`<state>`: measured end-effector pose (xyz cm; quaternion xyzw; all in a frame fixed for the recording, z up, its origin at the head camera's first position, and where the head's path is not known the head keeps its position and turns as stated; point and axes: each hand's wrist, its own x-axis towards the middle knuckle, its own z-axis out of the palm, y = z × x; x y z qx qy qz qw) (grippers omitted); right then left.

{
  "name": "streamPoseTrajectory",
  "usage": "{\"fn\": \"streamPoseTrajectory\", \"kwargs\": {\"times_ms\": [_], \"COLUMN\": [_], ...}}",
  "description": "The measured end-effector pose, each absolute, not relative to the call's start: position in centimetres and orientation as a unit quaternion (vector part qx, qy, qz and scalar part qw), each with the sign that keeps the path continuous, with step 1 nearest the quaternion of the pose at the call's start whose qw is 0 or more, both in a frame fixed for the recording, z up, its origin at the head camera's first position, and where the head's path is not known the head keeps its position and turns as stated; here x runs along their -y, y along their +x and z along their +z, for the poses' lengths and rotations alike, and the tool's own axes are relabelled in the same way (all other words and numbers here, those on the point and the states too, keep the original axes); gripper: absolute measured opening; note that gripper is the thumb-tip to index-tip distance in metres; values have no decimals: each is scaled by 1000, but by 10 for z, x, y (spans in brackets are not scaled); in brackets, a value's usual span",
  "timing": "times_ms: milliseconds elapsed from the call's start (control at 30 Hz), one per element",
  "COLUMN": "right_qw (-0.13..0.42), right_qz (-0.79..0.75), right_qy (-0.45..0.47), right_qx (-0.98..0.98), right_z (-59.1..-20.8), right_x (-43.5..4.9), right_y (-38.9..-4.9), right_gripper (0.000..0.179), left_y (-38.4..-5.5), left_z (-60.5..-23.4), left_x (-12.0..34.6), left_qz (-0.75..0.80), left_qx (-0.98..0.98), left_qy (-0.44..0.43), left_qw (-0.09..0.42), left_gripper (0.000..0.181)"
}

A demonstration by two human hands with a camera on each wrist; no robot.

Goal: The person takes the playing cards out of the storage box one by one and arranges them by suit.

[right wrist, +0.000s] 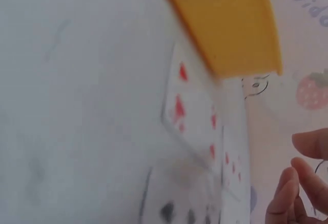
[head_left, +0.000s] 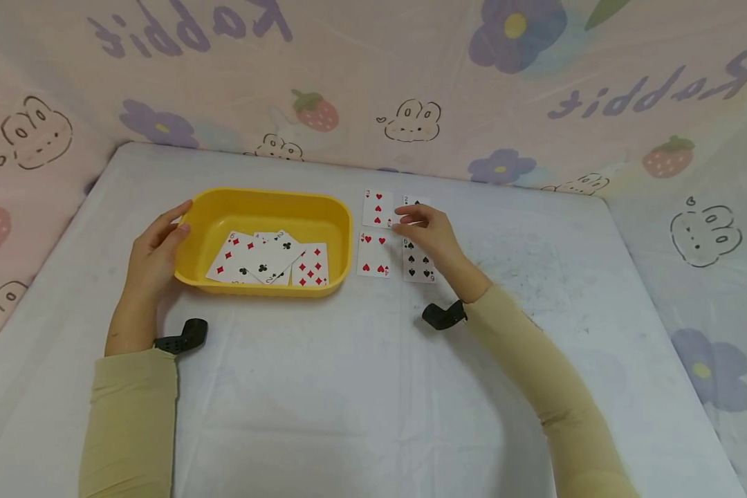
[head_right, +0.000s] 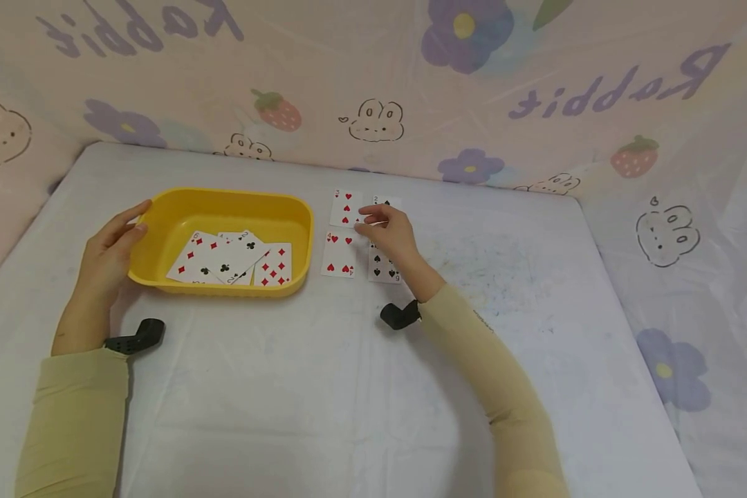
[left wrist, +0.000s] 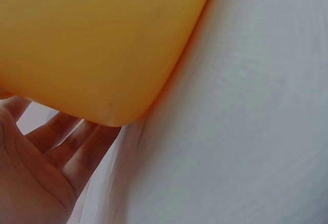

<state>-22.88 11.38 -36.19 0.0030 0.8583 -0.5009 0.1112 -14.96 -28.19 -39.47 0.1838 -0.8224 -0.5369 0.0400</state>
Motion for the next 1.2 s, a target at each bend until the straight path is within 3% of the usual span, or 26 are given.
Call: {"fn": "streamPoseTrajectory", "kwargs": {"times_ms": [400, 1200], "right_qw": [148, 294], "right_qz": [-546, -485], "right_qy": [-29, -72], "right_qx": [-824, -820], "right_z": [-342, -323], "right_x": [-65, 21], "right_y": [-235, -247], "right_gripper": [36, 37], "left_y": [-148, -151], "left_z": [-397, -395], "left_x": [284, 281], "left_qz": [-540, -536], "left_qx": [822, 825], "left_qy": [174, 176], "left_qw": [45, 39], "left_gripper": [41, 42]}}
